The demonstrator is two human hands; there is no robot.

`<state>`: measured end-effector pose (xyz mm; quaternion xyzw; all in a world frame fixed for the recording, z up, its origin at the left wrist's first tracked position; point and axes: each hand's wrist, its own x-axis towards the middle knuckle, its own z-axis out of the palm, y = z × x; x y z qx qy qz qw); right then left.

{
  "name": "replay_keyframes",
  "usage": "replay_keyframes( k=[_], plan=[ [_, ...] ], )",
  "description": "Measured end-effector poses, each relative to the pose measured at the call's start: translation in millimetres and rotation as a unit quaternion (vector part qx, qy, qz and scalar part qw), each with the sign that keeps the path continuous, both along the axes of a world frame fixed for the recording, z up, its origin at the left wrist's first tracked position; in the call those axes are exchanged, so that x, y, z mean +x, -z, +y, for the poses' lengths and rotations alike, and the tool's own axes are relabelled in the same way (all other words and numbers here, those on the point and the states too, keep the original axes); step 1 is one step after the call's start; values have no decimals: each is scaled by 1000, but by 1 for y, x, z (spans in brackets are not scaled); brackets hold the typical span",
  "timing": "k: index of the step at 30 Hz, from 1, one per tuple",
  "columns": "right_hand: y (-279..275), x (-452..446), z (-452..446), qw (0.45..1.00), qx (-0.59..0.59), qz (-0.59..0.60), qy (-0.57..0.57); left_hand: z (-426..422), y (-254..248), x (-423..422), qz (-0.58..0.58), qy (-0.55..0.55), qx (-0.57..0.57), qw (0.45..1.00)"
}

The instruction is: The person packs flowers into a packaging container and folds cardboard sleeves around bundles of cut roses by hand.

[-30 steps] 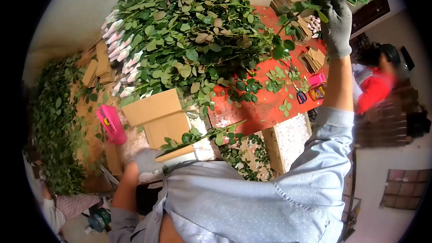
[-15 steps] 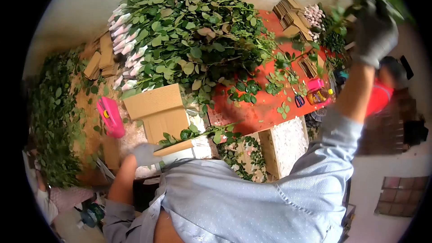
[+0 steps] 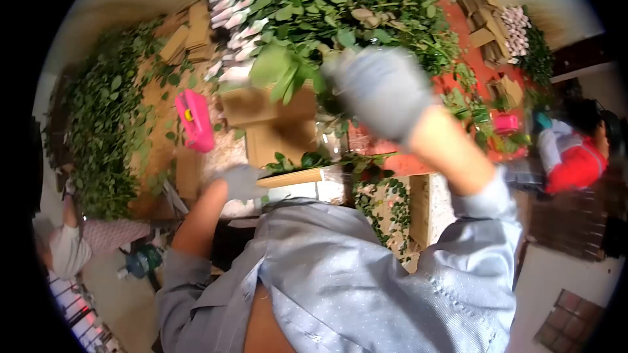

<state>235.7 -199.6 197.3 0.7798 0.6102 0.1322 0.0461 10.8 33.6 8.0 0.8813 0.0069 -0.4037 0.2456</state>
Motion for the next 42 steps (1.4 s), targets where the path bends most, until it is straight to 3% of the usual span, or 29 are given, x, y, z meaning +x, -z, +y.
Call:
replay_keyframes(
  k=[2,3,6,8,13,15,17,19,27,29,31,33,34,35,36,37,39,42],
  plan=[
    [66,-32,47,969,-212,129,12,0,-3,4,12,16,0,1000],
    [101,-44,60,950,-256,179,16,0,-3,4,16,13,4,1000],
    [198,-49,69,950,-229,209,-25,1,6,-3,6,-36,-21,999],
    [236,-45,71,912,-317,257,-46,3,17,-5,-10,-21,-22,999],
    [240,-59,84,904,-351,241,-46,-2,-1,1,1,-49,-36,998],
    [222,-65,91,925,-323,200,16,-1,4,2,12,-31,-23,999],
    [215,-69,96,941,-228,250,-11,-1,2,5,62,-20,4,998],
    [214,-70,109,911,-216,343,-69,0,5,3,61,-30,-6,998],
    [260,-82,111,902,-240,348,-82,9,10,-3,24,-8,-43,999],
    [268,-86,103,899,-223,367,-81,24,15,-6,-74,-46,-167,982],
    [267,-86,103,896,-196,391,-71,40,14,-2,-22,-178,-289,941],
    [275,-84,101,879,-233,412,-52,44,21,1,-67,-242,-261,932],
    [290,-88,98,899,-168,399,-67,43,25,5,-64,-244,-263,931],
    [304,-90,94,914,-103,384,-83,42,31,10,-83,-226,-161,957],
    [299,-88,95,904,-127,400,-78,43,37,13,-100,-205,-55,972],
    [291,-85,97,903,-129,402,-82,45,51,10,-97,-209,-54,971],
    [278,-79,102,876,-159,453,-53,48,77,3,-189,-81,27,978],
    [294,-74,99,873,-151,458,-77,47,91,0,-187,-64,34,980]
  ],
)
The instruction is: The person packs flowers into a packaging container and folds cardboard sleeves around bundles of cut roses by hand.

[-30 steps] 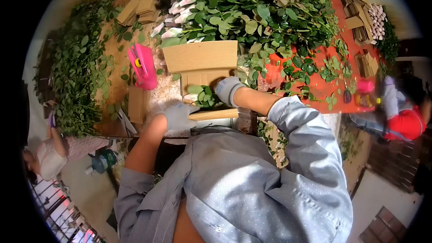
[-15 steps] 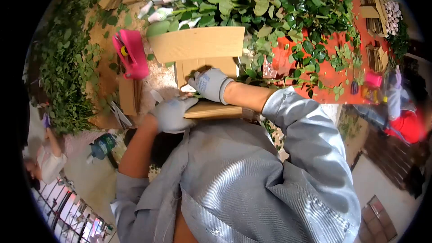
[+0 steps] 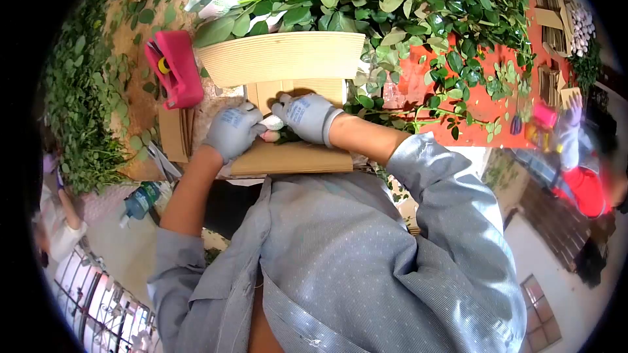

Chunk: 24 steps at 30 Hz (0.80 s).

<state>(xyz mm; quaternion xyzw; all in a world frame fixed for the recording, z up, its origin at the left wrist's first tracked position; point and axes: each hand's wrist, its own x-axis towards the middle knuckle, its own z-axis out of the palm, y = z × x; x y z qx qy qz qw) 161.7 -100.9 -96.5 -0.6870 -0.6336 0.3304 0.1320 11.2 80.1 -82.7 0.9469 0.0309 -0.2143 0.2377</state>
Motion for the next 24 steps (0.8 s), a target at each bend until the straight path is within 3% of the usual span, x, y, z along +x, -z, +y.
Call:
replay_keyframes(
  k=[5,7,11,13,14,17,19,21,24],
  plan=[
    [-1,1,2,1000,12,-24,-1,8,-1,1,-5,79,51,996],
    [-17,5,8,999,-40,11,4,14,-13,4,-51,114,68,990],
    [-11,2,10,998,-57,1,0,35,-26,5,-11,101,116,988],
    [0,-2,5,1000,-24,-12,-2,56,-39,2,269,23,241,932],
    [1,-3,4,1000,-22,-14,-6,64,-45,-4,268,19,242,932],
    [-7,-9,4,998,-12,-45,-44,68,-64,-24,225,-34,178,957],
    [-17,-10,9,995,-63,-24,-79,47,-84,-23,66,-39,-48,996],
    [-6,-15,7,996,-38,-29,-73,18,-122,4,199,-27,-168,965],
    [0,-18,8,998,-16,-38,-53,-15,-96,-10,88,38,-175,980]
  ],
)
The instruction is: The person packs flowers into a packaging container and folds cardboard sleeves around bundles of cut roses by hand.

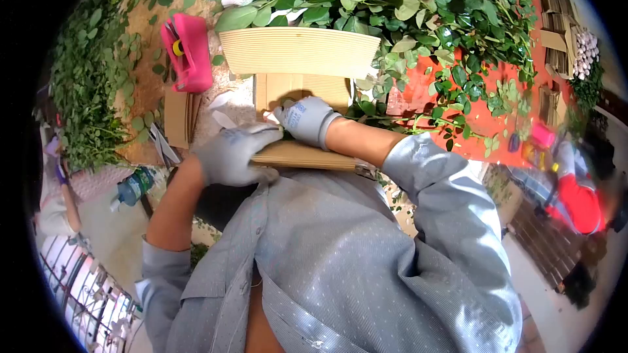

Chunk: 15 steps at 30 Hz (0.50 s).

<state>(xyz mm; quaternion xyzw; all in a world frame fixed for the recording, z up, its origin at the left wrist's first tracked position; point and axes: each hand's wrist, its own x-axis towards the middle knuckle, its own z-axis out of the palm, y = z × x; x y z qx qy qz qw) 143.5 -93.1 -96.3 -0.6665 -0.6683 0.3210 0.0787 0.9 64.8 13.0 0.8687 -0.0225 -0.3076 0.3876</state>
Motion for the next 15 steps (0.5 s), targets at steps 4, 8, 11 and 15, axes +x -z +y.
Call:
replay_keyframes(
  k=[4,8,11,15],
  plan=[
    [19,1,-3,998,46,2,33,-15,30,4,36,14,22,999],
    [-7,8,-21,990,96,35,99,-12,39,4,45,35,10,998],
    [-24,26,-51,963,123,82,224,-17,20,6,78,5,40,996],
    [-17,44,-108,930,64,-25,361,-17,25,4,50,8,34,998]
  ],
)
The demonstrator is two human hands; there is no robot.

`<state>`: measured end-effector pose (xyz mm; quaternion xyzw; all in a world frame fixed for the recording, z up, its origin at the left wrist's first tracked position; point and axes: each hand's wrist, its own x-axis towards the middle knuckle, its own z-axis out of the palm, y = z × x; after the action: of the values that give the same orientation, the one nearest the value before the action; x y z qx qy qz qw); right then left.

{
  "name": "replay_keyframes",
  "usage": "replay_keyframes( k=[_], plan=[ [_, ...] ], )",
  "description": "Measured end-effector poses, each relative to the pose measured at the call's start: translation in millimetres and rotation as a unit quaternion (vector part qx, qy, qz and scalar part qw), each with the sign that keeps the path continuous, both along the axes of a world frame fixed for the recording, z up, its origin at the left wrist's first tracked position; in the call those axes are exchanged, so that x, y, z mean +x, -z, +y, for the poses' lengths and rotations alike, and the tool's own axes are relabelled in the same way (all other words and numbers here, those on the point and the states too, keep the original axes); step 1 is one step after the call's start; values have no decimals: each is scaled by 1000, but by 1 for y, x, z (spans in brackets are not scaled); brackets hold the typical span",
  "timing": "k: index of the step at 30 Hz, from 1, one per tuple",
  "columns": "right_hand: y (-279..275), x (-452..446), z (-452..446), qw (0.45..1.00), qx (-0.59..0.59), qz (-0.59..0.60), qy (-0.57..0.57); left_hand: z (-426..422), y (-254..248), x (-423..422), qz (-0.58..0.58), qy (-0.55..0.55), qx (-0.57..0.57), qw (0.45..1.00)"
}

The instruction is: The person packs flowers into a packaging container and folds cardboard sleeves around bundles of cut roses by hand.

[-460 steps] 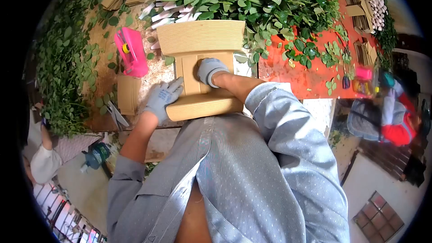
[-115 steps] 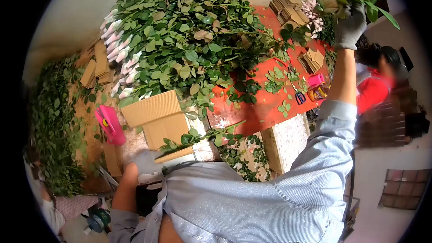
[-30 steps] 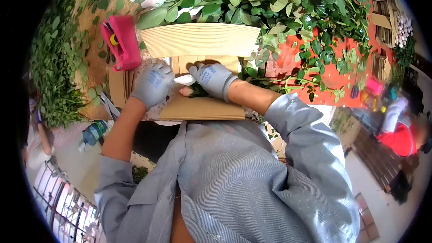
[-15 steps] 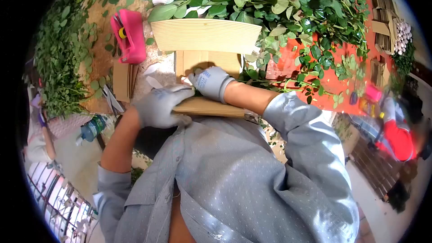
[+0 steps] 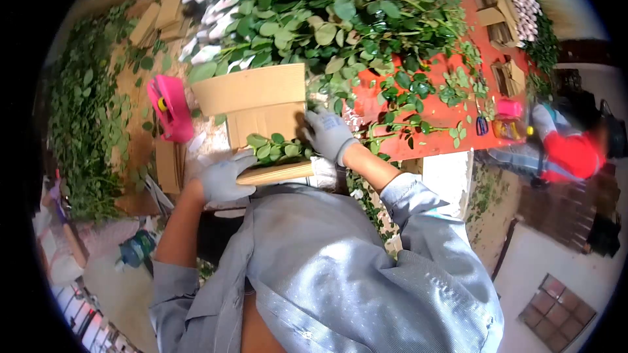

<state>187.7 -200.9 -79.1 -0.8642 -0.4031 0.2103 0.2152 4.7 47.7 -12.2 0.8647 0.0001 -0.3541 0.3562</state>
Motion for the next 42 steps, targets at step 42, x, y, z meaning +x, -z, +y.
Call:
replay_keyframes(
  k=[42],
  plan=[
    [-76,60,-37,984,-43,-20,-170,-7,-21,8,112,24,84,990]
  ],
)
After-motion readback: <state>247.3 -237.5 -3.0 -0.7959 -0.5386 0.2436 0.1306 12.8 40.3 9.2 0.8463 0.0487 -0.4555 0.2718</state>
